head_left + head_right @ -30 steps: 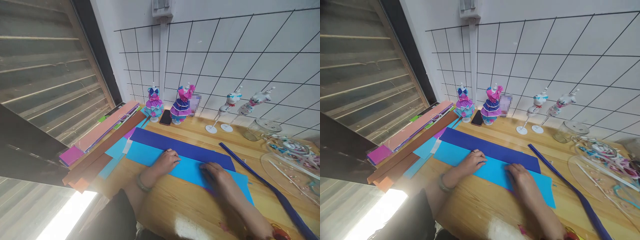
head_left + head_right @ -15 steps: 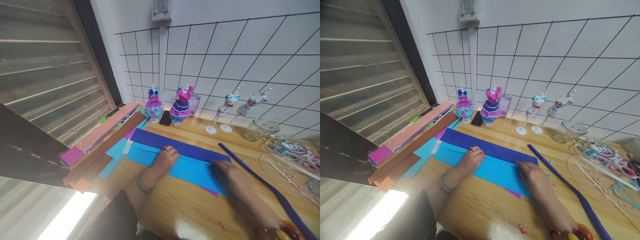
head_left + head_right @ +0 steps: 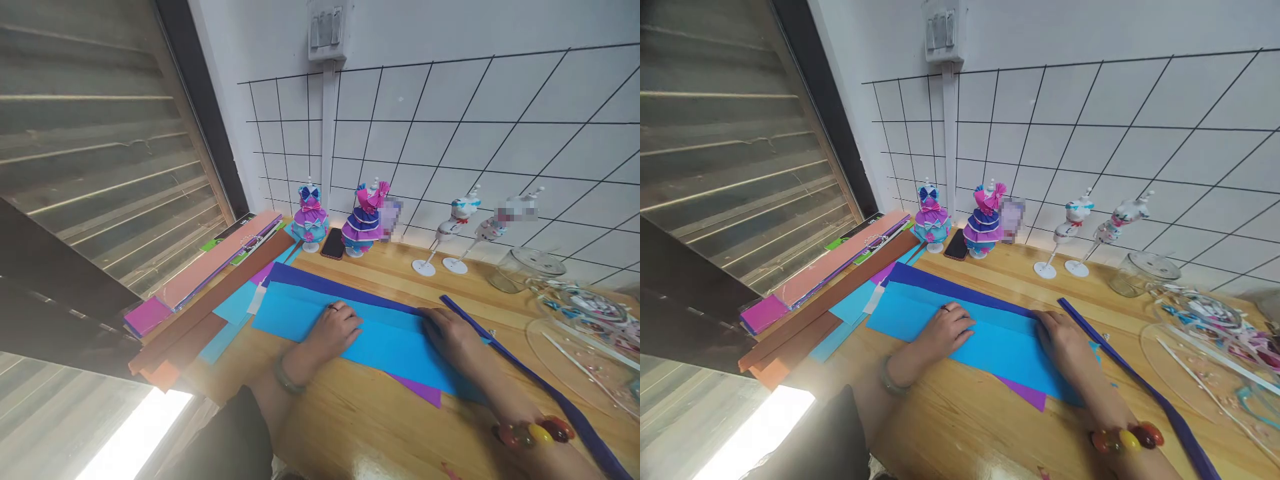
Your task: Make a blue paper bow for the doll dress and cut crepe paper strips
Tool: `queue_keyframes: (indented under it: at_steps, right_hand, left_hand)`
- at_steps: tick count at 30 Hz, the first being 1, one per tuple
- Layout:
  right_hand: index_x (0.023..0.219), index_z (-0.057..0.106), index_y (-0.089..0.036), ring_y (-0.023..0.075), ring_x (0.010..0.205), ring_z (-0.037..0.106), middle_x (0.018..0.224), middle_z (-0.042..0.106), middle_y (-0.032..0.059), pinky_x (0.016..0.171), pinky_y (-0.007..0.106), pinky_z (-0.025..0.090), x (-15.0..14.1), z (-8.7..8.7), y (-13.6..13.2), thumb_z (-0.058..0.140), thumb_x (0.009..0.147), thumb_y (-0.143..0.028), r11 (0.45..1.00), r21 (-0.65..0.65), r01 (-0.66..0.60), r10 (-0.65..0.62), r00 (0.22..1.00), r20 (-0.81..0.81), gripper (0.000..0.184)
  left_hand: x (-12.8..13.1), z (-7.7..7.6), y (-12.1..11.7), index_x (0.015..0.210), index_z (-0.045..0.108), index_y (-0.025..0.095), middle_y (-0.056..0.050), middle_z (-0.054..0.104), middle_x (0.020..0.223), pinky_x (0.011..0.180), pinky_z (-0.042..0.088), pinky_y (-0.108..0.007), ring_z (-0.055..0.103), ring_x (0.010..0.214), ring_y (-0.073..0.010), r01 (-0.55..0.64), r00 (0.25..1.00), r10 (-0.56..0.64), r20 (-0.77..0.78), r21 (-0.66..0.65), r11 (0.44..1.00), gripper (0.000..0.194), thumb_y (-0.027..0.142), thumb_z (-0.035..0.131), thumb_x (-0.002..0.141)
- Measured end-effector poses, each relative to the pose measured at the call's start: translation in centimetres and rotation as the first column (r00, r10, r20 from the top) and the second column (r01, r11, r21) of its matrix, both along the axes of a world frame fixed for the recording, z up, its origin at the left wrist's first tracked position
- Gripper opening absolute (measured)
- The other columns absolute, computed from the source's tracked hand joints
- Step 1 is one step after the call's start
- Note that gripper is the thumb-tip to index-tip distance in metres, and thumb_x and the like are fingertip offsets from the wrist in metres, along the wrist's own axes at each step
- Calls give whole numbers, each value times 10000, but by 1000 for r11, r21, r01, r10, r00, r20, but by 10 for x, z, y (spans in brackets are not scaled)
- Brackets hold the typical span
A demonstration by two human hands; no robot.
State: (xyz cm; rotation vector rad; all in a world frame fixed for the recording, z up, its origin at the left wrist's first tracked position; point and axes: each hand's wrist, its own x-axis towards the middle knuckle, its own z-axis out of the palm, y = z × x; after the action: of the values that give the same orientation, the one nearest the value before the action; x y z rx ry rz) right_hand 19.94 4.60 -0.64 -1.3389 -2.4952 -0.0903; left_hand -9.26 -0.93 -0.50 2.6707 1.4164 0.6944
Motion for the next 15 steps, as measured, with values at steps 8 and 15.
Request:
queue_keyframes:
  at_steps: [8,15]
  right_hand:
    - [1164,551,-161,249,1095,533,1220,552,128,905,402,456,-8,0,-45,394,863,-283,979,15,-203,203,979,-17,361]
    - [1085,611,-202,371,1272,315,1247,527,147,913,587,399,3,-62,-53,388,838,-417,967,109,-232,234,972,-8,396]
  left_hand:
    - [3,-3,-1,1029,594,211,-61,552,1057,852,385,-355,465,1031,-210,-22,999,18,-48,-71,997,243,344,530,836]
    - [-1,-11,-5,1303,393,253,-62,347,1398,1042,203,-431,231,1308,-246,-176,980,165,-108,-101,979,505,517,353,874]
